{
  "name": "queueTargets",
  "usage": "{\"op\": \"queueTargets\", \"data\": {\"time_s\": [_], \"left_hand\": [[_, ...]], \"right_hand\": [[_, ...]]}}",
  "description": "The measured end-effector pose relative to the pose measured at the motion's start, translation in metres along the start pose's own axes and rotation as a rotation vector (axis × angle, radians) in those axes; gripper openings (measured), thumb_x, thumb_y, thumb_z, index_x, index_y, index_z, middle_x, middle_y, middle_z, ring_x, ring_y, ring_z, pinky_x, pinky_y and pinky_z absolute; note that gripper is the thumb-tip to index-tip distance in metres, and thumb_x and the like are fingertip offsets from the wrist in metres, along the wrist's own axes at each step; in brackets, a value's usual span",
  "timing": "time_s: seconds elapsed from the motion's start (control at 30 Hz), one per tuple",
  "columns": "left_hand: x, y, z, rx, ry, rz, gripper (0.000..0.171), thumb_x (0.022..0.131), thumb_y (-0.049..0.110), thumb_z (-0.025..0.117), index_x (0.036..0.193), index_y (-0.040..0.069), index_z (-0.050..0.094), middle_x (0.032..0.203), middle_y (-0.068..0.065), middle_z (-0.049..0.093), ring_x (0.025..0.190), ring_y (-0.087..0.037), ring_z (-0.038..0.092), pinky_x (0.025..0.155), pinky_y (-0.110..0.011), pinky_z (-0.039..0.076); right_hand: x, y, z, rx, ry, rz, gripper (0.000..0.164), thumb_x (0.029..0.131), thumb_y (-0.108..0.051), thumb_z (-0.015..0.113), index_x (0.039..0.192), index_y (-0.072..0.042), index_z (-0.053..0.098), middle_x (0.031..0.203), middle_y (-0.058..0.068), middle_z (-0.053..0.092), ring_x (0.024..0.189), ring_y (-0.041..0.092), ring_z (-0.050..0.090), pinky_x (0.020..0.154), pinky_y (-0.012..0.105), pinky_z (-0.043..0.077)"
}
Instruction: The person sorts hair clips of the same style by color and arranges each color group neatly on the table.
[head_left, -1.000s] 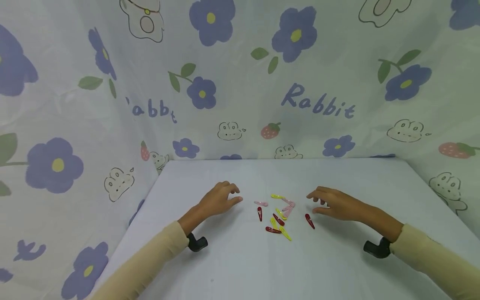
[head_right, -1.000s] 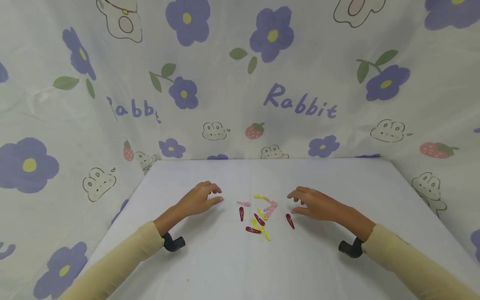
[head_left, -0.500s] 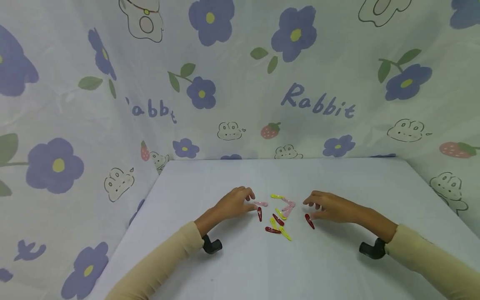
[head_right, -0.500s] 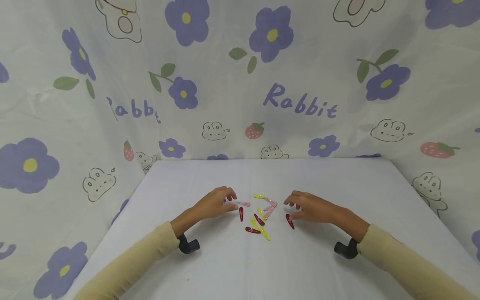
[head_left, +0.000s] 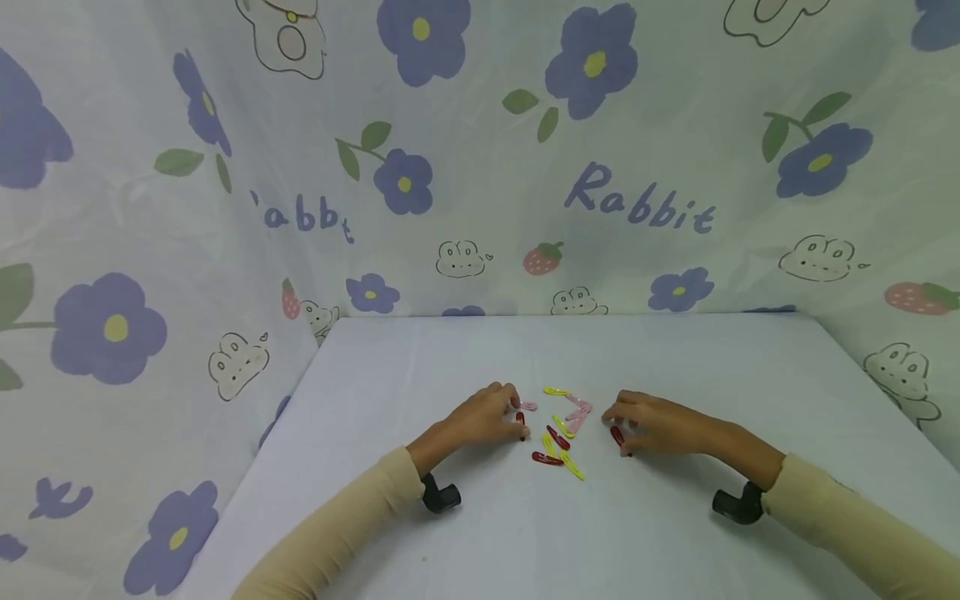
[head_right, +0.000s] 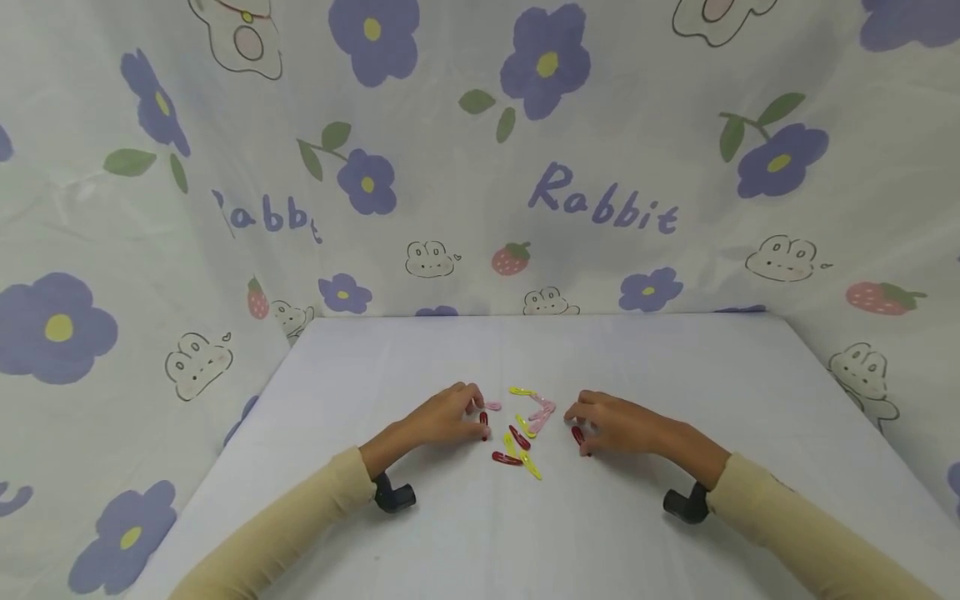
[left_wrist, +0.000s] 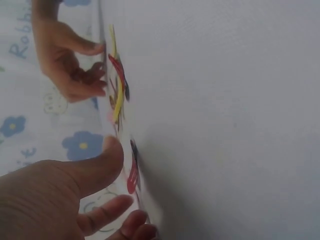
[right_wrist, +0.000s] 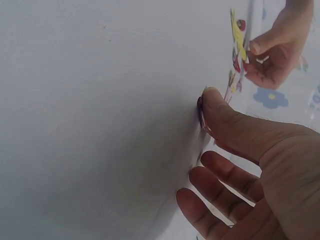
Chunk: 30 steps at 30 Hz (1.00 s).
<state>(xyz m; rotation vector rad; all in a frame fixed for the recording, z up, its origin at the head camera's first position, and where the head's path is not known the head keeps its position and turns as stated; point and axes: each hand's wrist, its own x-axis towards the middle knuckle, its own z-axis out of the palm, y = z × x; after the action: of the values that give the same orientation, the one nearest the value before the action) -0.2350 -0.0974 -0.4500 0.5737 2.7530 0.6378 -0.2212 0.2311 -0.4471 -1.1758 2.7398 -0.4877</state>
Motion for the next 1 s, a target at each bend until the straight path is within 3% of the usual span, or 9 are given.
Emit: {"op": "queueTargets", "data": {"time_s": [0.47,0.7,1.0], "left_hand": [[0.002,0.003,0.006,0.028,0.031,0.009,0.035,0.085,0.039,0.08,0.104,0.017,0.061,0.094,0.002,0.052,0.085,-0.014,0.049,0.072,-0.027,0.043],[0.003,0.002,0.007,0.015,0.035,-0.005,0.034,0.084,0.038,0.081,0.102,0.019,0.059,0.093,0.004,0.052,0.084,-0.012,0.05,0.071,-0.026,0.043],[0.001,0.005,0.011,-0.116,0.052,0.04,0.031,0.087,0.026,0.079,0.109,0.017,0.058,0.089,0.004,0.061,0.079,-0.011,0.055,0.07,-0.026,0.046]], "right_hand": [[0.0,0.005,0.002,0.055,0.005,0.041,0.034,0.079,-0.024,0.085,0.108,-0.023,0.067,0.099,-0.009,0.057,0.091,0.009,0.056,0.077,0.022,0.054],[0.003,0.009,0.003,0.126,-0.029,0.062,0.031,0.08,-0.025,0.084,0.099,-0.019,0.06,0.089,-0.011,0.053,0.082,0.004,0.048,0.072,0.02,0.047],[0.006,0.01,0.003,0.272,-0.109,0.095,0.029,0.086,-0.023,0.079,0.097,-0.016,0.053,0.08,-0.011,0.058,0.071,0.002,0.051,0.065,0.02,0.047]]}}
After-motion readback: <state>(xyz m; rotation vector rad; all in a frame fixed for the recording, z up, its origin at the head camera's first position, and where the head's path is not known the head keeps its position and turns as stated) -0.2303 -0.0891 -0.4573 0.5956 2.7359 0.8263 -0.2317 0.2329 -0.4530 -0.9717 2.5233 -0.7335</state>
